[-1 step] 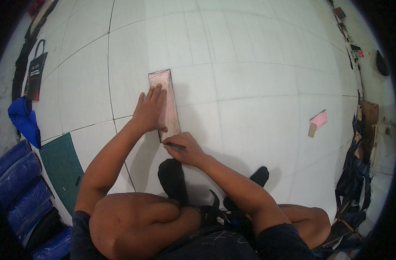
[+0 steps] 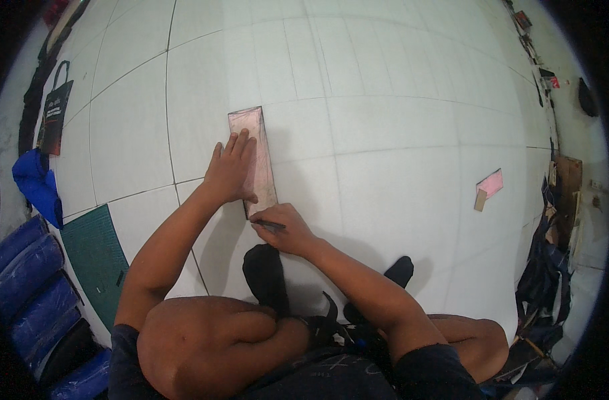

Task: The person sits on a tiled floor and uses a pen to trace the outline of a rectangular pink paper template onto a large white sheet. They repeatedly reposition the template and trace its edges to create multiple rectangular shapes.

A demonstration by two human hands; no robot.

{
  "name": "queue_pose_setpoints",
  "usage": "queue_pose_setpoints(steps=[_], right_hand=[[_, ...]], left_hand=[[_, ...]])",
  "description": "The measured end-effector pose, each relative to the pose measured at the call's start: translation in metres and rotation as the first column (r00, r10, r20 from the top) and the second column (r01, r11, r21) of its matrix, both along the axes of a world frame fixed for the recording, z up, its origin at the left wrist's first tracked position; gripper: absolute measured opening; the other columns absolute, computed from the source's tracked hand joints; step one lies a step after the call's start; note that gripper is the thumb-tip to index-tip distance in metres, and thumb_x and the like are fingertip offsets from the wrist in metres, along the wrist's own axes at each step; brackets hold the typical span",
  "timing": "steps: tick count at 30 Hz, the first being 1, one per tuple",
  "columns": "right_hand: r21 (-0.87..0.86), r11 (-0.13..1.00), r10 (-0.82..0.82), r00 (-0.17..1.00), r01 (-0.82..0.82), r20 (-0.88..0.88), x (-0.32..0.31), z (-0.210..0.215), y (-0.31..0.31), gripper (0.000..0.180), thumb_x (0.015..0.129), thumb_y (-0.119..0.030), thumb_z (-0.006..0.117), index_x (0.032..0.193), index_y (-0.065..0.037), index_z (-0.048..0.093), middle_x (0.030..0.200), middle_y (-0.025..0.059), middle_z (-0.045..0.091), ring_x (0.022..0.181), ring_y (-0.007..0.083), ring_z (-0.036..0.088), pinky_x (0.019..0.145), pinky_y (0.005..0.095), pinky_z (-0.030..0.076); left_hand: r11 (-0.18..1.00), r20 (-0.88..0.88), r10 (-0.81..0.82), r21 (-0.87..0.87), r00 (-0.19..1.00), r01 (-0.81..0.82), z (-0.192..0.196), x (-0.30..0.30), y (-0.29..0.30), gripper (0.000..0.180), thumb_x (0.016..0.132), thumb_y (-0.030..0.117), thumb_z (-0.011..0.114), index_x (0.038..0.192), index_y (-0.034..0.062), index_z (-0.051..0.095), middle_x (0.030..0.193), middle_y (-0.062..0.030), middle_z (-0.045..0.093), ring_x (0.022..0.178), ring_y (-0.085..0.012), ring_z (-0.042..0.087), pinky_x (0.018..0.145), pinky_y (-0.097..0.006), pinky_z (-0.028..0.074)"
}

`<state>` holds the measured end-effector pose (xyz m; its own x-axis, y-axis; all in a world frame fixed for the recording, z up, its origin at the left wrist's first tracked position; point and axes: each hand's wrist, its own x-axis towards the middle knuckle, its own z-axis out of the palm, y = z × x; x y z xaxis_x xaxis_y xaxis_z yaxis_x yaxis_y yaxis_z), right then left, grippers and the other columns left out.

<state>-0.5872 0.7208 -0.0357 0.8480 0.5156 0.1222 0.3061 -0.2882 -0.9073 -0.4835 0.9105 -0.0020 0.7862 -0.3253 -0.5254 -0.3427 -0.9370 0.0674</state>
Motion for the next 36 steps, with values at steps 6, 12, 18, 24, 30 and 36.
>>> queue_pose_setpoints(steps=[6, 12, 18, 24, 30, 36], right_hand=[[-0.044, 0.999, 0.031, 1.000, -0.030, 0.005, 0.001, 0.001, 0.000, 0.017, 0.084, -0.010, 0.079, 0.100, -0.009, 0.076, 0.093, 0.0076, 0.075, 0.086, 0.0304, 0.070, 0.079, 0.0422, 0.050], [-0.034, 0.999, -0.024, 0.998, 0.027, 0.065, -0.002, -0.001, -0.004, 0.015, 0.084, -0.009, 0.079, 0.098, -0.010, 0.076, 0.091, 0.0078, 0.075, 0.085, 0.0300, 0.069, 0.081, 0.0417, 0.049], [-0.322, 0.946, -0.053, 0.998, 0.044, -0.021, 0.002, 0.010, -0.048, 0.013, 0.088, -0.014, 0.076, 0.101, -0.011, 0.075, 0.095, 0.0058, 0.075, 0.091, 0.0267, 0.068, 0.089, 0.0404, 0.048], [-0.172, 0.982, -0.086, 0.996, 0.085, 0.001, -0.001, 0.015, -0.029, 0.014, 0.083, -0.008, 0.078, 0.095, -0.006, 0.074, 0.089, 0.0095, 0.074, 0.085, 0.0296, 0.069, 0.083, 0.0414, 0.049], [-0.060, 0.998, -0.025, 0.999, 0.027, 0.035, -0.009, -0.001, 0.002, 0.020, 0.084, -0.011, 0.079, 0.102, -0.009, 0.073, 0.091, 0.0071, 0.073, 0.088, 0.0291, 0.068, 0.085, 0.0426, 0.046], [-0.157, 0.988, -0.012, 1.000, 0.013, 0.009, -0.009, 0.000, 0.000, 0.019, 0.086, -0.014, 0.078, 0.106, -0.013, 0.075, 0.093, 0.0043, 0.072, 0.090, 0.0260, 0.066, 0.090, 0.0415, 0.043]], left_hand=[[1.000, -0.004, 0.000, 0.001, 1.000, 0.000, 0.001, 0.000, -0.001, 0.141, 0.057, 0.057, 0.096, 0.162, 0.0018, 0.020, 0.171, -0.0205, 0.015, 0.157, -0.0374, 0.021, 0.123, -0.058, 0.029], [1.000, -0.021, 0.024, -0.003, 0.999, -0.024, 0.001, -0.001, 0.002, 0.142, 0.056, 0.056, 0.097, 0.162, 0.0021, 0.020, 0.171, -0.0206, 0.016, 0.158, -0.0373, 0.021, 0.123, -0.059, 0.028], [1.000, -0.018, 0.020, -0.004, 1.000, -0.020, 0.000, 0.000, -0.001, 0.143, 0.055, 0.057, 0.097, 0.163, 0.0028, 0.020, 0.172, -0.0204, 0.014, 0.158, -0.0371, 0.020, 0.123, -0.059, 0.028], [1.000, -0.035, 0.024, -0.009, 0.999, -0.025, 0.004, 0.001, -0.002, 0.142, 0.057, 0.056, 0.097, 0.163, 0.0026, 0.019, 0.172, -0.0205, 0.013, 0.158, -0.0371, 0.019, 0.123, -0.059, 0.028], [1.000, -0.020, 0.018, -0.014, 1.000, -0.019, 0.000, 0.001, -0.002, 0.142, 0.057, 0.055, 0.097, 0.163, 0.0025, 0.019, 0.172, -0.0208, 0.013, 0.158, -0.0378, 0.019, 0.123, -0.059, 0.028], [0.999, -0.032, 0.031, -0.015, 0.999, -0.031, 0.002, 0.000, 0.000, 0.141, 0.058, 0.054, 0.097, 0.163, 0.0015, 0.018, 0.172, -0.0216, 0.013, 0.158, -0.0379, 0.019, 0.123, -0.058, 0.028]])
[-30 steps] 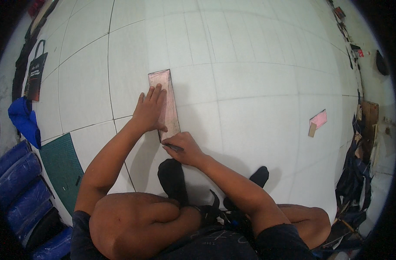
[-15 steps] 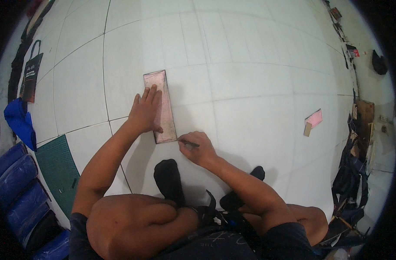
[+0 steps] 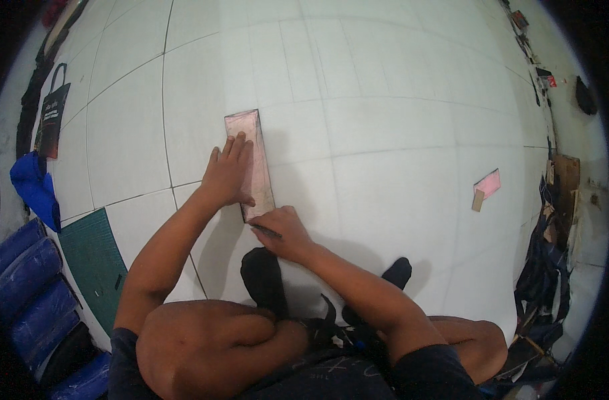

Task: The person sits on a tiled floor and uses a pen to trace the outline of a rectangular pink paper template onto a large white sheet. They repeatedly reposition the template and trace its edges to create multiple rectangular shapes.

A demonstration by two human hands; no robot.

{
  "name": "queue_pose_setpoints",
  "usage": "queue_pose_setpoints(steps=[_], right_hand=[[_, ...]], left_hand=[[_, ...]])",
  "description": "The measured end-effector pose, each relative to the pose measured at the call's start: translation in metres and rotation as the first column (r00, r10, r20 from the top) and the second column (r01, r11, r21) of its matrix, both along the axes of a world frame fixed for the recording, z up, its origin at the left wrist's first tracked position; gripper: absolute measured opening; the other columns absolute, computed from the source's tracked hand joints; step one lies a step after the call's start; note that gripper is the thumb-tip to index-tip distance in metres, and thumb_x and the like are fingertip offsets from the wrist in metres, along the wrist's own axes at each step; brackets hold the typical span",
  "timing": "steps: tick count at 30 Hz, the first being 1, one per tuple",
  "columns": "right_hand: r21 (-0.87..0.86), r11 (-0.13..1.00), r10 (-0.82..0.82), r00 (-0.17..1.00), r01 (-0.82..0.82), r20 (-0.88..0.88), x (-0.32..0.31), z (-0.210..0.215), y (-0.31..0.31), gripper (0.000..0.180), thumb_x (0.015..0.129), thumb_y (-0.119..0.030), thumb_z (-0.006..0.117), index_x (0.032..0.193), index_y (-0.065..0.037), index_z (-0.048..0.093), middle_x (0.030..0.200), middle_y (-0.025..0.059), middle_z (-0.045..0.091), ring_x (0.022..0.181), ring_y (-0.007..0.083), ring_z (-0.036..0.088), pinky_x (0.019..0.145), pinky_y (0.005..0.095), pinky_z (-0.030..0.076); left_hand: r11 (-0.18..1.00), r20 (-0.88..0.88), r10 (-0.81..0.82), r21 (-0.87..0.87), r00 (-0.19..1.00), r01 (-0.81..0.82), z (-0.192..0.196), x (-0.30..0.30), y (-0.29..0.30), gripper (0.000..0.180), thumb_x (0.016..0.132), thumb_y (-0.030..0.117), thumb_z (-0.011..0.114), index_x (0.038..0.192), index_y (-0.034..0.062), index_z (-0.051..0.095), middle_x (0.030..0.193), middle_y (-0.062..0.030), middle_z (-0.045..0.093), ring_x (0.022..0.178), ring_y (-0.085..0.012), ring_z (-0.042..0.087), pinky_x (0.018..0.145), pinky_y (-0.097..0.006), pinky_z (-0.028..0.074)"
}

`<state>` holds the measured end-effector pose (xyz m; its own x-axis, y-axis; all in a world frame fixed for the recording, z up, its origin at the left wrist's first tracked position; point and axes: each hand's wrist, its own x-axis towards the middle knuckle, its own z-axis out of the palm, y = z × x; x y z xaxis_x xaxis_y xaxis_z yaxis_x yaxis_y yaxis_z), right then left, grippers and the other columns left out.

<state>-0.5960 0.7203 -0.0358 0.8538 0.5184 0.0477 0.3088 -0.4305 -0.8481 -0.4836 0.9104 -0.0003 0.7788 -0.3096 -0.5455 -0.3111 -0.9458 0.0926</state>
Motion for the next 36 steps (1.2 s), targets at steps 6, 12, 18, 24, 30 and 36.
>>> queue_pose_setpoints(steps=[6, 12, 18, 24, 30, 36], right_hand=[[-0.146, 0.988, -0.053, 0.998, 0.049, -0.029, 0.014, 0.013, -0.060, 0.014, 0.087, -0.011, 0.077, 0.101, -0.011, 0.075, 0.090, 0.0065, 0.075, 0.083, 0.0281, 0.069, 0.085, 0.0397, 0.046], [-0.032, 0.993, -0.115, 0.992, 0.114, -0.043, 0.053, 0.024, -0.049, 0.014, 0.091, -0.006, 0.071, 0.104, -0.003, 0.071, 0.096, 0.0144, 0.073, 0.093, 0.0315, 0.070, 0.084, 0.0408, 0.053], [-0.050, 0.969, -0.244, 0.969, 0.241, -0.049, 0.125, 0.008, -0.018, 0.021, 0.099, -0.015, 0.065, 0.115, -0.002, 0.070, 0.109, 0.0163, 0.069, 0.100, 0.0323, 0.070, 0.088, 0.0402, 0.056], [-0.044, 0.962, -0.264, 0.961, 0.268, 0.080, 0.186, -0.006, 0.005, 0.026, 0.101, -0.019, 0.063, 0.120, -0.002, 0.069, 0.117, 0.0166, 0.071, 0.106, 0.0342, 0.069, 0.091, 0.0414, 0.056], [-0.098, 0.966, -0.229, 0.969, 0.238, 0.092, 0.198, -0.001, 0.014, 0.022, 0.099, -0.014, 0.068, 0.119, -0.005, 0.070, 0.116, 0.0129, 0.073, 0.105, 0.0334, 0.071, 0.091, 0.0401, 0.057], [-0.268, 0.962, 0.053, 0.938, 0.043, 0.343, 0.199, -0.001, 0.004, 0.023, 0.091, -0.008, 0.067, 0.114, -0.005, 0.069, 0.112, 0.0122, 0.073, 0.098, 0.0341, 0.070, 0.085, 0.0443, 0.057]], left_hand=[[1.000, -0.017, 0.004, 0.019, 1.000, -0.004, 0.003, 0.002, -0.005, 0.142, 0.058, 0.053, 0.097, 0.163, 0.0011, 0.017, 0.172, -0.0206, 0.013, 0.158, -0.0371, 0.019, 0.124, -0.058, 0.027], [0.999, 0.004, 0.029, -0.013, 1.000, -0.029, 0.003, 0.000, -0.004, 0.141, 0.054, 0.048, 0.100, 0.161, 0.0015, 0.021, 0.172, -0.0203, 0.014, 0.158, -0.0377, 0.020, 0.123, -0.059, 0.029], [0.999, -0.014, 0.039, 0.017, 0.999, -0.039, 0.007, 0.002, -0.008, 0.144, 0.053, 0.050, 0.100, 0.162, 0.0014, 0.019, 0.171, -0.0195, 0.016, 0.157, -0.0373, 0.022, 0.120, -0.059, 0.031], [0.999, -0.021, 0.037, 0.028, 0.999, -0.036, 0.005, 0.004, -0.012, 0.145, 0.051, 0.048, 0.101, 0.162, 0.0016, 0.019, 0.170, -0.0205, 0.017, 0.157, -0.0382, 0.022, 0.122, -0.057, 0.032], [0.998, -0.005, 0.010, 0.065, 1.000, -0.009, 0.003, 0.003, -0.014, 0.146, 0.051, 0.050, 0.100, 0.161, 0.0001, 0.019, 0.169, -0.0225, 0.019, 0.156, -0.0402, 0.024, 0.120, -0.057, 0.034], [0.999, 0.023, -0.003, 0.034, 1.000, 0.002, 0.000, 0.003, -0.012, 0.146, 0.050, 0.049, 0.101, 0.161, -0.0016, 0.020, 0.169, -0.0234, 0.020, 0.155, -0.0412, 0.025, 0.119, -0.057, 0.035]])
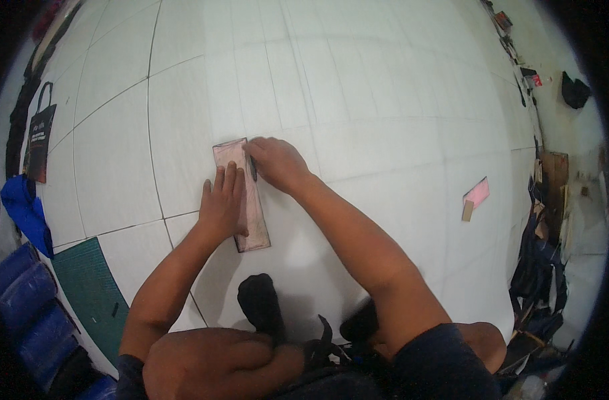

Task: The person sits on a tiled floor and uses a pen to trace the outline of a rectangular pink paper template onto a large white sheet. They repeatedly reposition the template and trace its edges to create multiple rectangular shapes.

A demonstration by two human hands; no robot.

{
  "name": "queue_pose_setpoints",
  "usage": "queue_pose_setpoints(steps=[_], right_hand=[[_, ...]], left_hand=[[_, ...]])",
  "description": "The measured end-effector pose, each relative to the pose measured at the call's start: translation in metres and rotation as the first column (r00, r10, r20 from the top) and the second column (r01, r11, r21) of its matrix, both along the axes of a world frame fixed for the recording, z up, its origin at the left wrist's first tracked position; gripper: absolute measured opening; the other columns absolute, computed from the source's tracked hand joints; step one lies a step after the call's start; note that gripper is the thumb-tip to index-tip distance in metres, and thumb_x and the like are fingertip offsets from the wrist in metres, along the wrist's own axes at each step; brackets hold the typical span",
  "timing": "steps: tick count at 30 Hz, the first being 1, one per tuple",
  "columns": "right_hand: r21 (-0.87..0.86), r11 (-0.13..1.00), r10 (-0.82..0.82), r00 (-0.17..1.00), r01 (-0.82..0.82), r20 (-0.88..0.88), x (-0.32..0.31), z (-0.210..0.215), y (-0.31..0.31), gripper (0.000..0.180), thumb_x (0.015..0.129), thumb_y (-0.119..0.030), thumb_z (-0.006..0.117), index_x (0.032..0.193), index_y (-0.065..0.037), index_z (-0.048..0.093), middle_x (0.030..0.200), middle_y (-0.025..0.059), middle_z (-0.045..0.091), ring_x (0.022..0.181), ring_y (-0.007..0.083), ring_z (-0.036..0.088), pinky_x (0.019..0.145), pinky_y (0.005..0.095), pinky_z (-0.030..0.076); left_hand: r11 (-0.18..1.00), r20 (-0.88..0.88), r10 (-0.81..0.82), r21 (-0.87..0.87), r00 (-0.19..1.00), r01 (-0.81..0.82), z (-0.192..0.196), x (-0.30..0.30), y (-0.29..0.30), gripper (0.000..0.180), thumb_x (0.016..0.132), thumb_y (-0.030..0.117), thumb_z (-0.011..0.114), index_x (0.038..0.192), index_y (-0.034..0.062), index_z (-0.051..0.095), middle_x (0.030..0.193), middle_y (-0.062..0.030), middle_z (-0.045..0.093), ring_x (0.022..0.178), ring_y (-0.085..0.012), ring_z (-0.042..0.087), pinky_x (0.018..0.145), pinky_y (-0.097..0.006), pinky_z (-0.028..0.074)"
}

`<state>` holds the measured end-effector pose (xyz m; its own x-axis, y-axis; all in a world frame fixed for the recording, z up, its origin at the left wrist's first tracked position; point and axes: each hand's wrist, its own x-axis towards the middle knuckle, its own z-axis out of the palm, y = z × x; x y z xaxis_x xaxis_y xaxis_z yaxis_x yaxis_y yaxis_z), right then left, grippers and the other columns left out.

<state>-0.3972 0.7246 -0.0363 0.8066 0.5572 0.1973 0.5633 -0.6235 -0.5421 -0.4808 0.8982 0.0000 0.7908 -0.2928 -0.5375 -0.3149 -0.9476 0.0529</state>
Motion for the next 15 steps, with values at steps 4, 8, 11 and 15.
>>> queue_pose_setpoints(steps=[4, 8, 11, 15], right_hand=[[-0.030, 0.968, 0.250, 0.968, -0.250, 0.002, -0.046, -0.002, -0.024, 0.021, 0.087, -0.008, 0.066, 0.108, -0.004, 0.066, 0.105, 0.0116, 0.070, 0.086, 0.0339, 0.068, 0.077, 0.0456, 0.054], [-0.054, 0.939, 0.337, 0.940, -0.340, -0.054, -0.123, 0.013, -0.048, 0.027, 0.088, -0.013, 0.070, 0.113, -0.006, 0.067, 0.103, 0.0103, 0.070, 0.084, 0.0306, 0.067, 0.078, 0.0440, 0.052], [-0.052, 0.912, 0.391, 0.902, -0.406, -0.185, -0.154, 0.024, -0.060, 0.030, 0.087, -0.014, 0.072, 0.117, -0.007, 0.068, 0.109, 0.0108, 0.072, 0.090, 0.0297, 0.068, 0.083, 0.0433, 0.053], [0.014, 0.967, 0.238, 0.889, -0.253, -0.391, -0.161, 0.031, -0.064, 0.026, 0.091, -0.015, 0.073, 0.116, -0.007, 0.071, 0.112, 0.0127, 0.074, 0.096, 0.0309, 0.070, 0.088, 0.0422, 0.055]], left_hand=[[1.000, -0.028, 0.015, 0.009, 1.000, -0.014, 0.002, 0.001, -0.001, 0.145, 0.051, 0.048, 0.100, 0.161, -0.0020, 0.019, 0.169, -0.0235, 0.020, 0.156, -0.0412, 0.025, 0.119, -0.057, 0.035], [1.000, -0.040, 0.019, 0.003, 0.999, -0.019, 0.001, 0.002, -0.001, 0.145, 0.052, 0.047, 0.101, 0.161, -0.0020, 0.019, 0.169, -0.0235, 0.018, 0.156, -0.0414, 0.024, 0.120, -0.057, 0.034], [0.999, -0.048, 0.011, 0.033, 0.999, -0.009, 0.003, 0.004, -0.002, 0.146, 0.053, 0.049, 0.100, 0.162, -0.0019, 0.017, 0.170, -0.0230, 0.017, 0.156, -0.0410, 0.022, 0.120, -0.057, 0.033], [0.999, -0.051, 0.046, 0.001, 0.998, -0.046, 0.006, 0.003, -0.004, 0.148, 0.049, 0.045, 0.102, 0.161, -0.0014, 0.017, 0.169, -0.0240, 0.017, 0.155, -0.0427, 0.024, 0.119, -0.057, 0.035]])
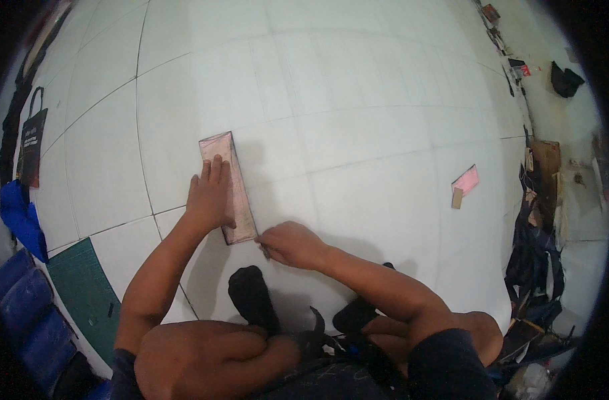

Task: The person sits on a tiled floor and uses a pen to trace the outline of a rectangular pink paper template onto a large white sheet. They repeatedly reposition the template and trace its edges to create multiple rectangular shapes.

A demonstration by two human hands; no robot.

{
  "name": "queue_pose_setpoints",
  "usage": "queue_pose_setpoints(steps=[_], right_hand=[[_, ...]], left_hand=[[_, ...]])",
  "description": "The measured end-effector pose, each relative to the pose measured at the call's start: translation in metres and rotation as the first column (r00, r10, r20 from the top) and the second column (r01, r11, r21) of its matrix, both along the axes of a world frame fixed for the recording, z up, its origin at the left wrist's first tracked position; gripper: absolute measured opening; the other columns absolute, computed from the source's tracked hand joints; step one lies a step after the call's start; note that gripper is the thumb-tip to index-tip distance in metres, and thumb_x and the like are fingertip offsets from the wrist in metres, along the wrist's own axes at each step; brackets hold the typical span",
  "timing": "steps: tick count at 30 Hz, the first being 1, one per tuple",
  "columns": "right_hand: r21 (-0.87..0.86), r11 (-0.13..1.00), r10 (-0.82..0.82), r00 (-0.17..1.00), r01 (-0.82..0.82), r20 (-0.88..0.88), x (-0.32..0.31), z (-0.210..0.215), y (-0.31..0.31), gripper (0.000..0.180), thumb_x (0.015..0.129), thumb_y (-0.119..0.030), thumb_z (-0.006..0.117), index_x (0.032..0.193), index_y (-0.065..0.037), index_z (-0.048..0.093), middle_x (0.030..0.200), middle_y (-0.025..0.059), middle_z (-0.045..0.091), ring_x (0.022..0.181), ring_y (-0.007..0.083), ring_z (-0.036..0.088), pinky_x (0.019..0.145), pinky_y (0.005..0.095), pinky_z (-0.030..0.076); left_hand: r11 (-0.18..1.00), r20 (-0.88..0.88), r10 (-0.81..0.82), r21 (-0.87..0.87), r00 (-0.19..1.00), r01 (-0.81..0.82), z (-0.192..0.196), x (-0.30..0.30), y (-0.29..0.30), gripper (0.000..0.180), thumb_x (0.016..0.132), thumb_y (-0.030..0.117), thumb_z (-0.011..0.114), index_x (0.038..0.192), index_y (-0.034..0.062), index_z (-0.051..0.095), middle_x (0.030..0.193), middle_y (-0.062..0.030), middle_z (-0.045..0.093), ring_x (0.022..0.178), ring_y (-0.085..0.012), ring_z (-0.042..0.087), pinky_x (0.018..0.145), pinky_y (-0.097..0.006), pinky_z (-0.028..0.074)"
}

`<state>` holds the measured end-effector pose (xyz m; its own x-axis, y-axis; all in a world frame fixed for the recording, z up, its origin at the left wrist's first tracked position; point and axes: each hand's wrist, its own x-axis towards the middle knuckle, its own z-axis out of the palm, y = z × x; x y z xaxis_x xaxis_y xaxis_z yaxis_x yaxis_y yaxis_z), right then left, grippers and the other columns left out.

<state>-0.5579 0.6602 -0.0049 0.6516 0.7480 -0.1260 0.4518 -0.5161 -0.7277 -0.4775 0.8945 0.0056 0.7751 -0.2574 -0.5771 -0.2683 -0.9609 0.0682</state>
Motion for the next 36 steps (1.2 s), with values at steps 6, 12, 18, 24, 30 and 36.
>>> queue_pose_setpoints(steps=[6, 12, 18, 24, 30, 36], right_hand=[[-0.101, 0.977, -0.202, 0.964, 0.187, -0.175, 0.018, 0.003, 0.003, 0.022, 0.097, -0.018, 0.070, 0.114, -0.005, 0.073, 0.106, 0.0146, 0.074, 0.098, 0.0325, 0.070, 0.092, 0.0431, 0.054], [-0.141, 0.988, -0.083, 0.992, 0.068, -0.099, 0.011, -0.007, 0.007, 0.023, 0.096, -0.020, 0.071, 0.113, -0.006, 0.074, 0.100, 0.0119, 0.074, 0.098, 0.0292, 0.068, 0.097, 0.0416, 0.049], [0.011, 0.994, -0.108, 0.993, 0.107, 0.049, 0.020, -0.020, 0.015, 0.015, 0.094, -0.021, 0.072, 0.097, -0.006, 0.071, 0.086, 0.0131, 0.071, 0.084, 0.0339, 0.067, 0.084, 0.0447, 0.050], [0.049, 0.983, -0.183, 0.964, 0.176, 0.195, 0.114, -0.026, 0.048, 0.016, 0.094, -0.019, 0.070, 0.090, -0.004, 0.067, 0.082, 0.0177, 0.069, 0.081, 0.0396, 0.067, 0.072, 0.0502, 0.051], [0.155, 0.883, -0.464, 0.874, 0.443, 0.146, 0.195, -0.016, 0.072, 0.020, 0.097, -0.020, 0.071, 0.103, -0.002, 0.071, 0.093, 0.0164, 0.073, 0.085, 0.0350, 0.070, 0.073, 0.0458, 0.055], [0.294, 0.676, -0.696, 0.716, 0.676, -0.047, 0.136, -0.003, 0.041, 0.025, 0.099, -0.016, 0.068, 0.119, -0.001, 0.070, 0.107, 0.0174, 0.073, 0.092, 0.0299, 0.072, 0.079, 0.0366, 0.056]], left_hand=[[1.000, -0.037, -0.018, 0.013, 0.999, 0.019, -0.003, 0.001, 0.001, 0.147, 0.053, 0.048, 0.100, 0.162, -0.0009, 0.015, 0.171, -0.0220, 0.015, 0.157, -0.0415, 0.020, 0.120, -0.057, 0.034], [1.000, 0.017, -0.018, -0.004, 1.000, 0.019, -0.007, -0.001, 0.004, 0.149, 0.051, 0.048, 0.101, 0.162, -0.0017, 0.016, 0.170, -0.0220, 0.017, 0.156, -0.0419, 0.023, 0.117, -0.057, 0.038], [1.000, 0.008, -0.004, -0.024, 1.000, 0.004, -0.006, -0.001, 0.003, 0.147, 0.049, 0.045, 0.102, 0.161, -0.0014, 0.018, 0.169, -0.0225, 0.018, 0.156, -0.0423, 0.024, 0.117, -0.057, 0.038], [1.000, 0.012, -0.024, -0.007, 1.000, 0.024, -0.001, -0.001, 0.005, 0.145, 0.051, 0.045, 0.102, 0.161, -0.0010, 0.020, 0.170, -0.0225, 0.018, 0.156, -0.0420, 0.023, 0.117, -0.057, 0.038], [0.999, 0.040, -0.029, -0.042, 0.999, 0.031, -0.005, -0.002, 0.006, 0.146, 0.050, 0.047, 0.101, 0.162, -0.0010, 0.020, 0.170, -0.0219, 0.018, 0.157, -0.0410, 0.021, 0.119, -0.057, 0.035], [0.975, 0.098, -0.038, -0.216, 0.994, 0.058, -0.012, -0.016, 0.026, 0.139, 0.057, 0.056, 0.095, 0.162, -0.0001, 0.023, 0.171, -0.0224, 0.018, 0.159, -0.0401, 0.015, 0.125, -0.064, 0.011]])
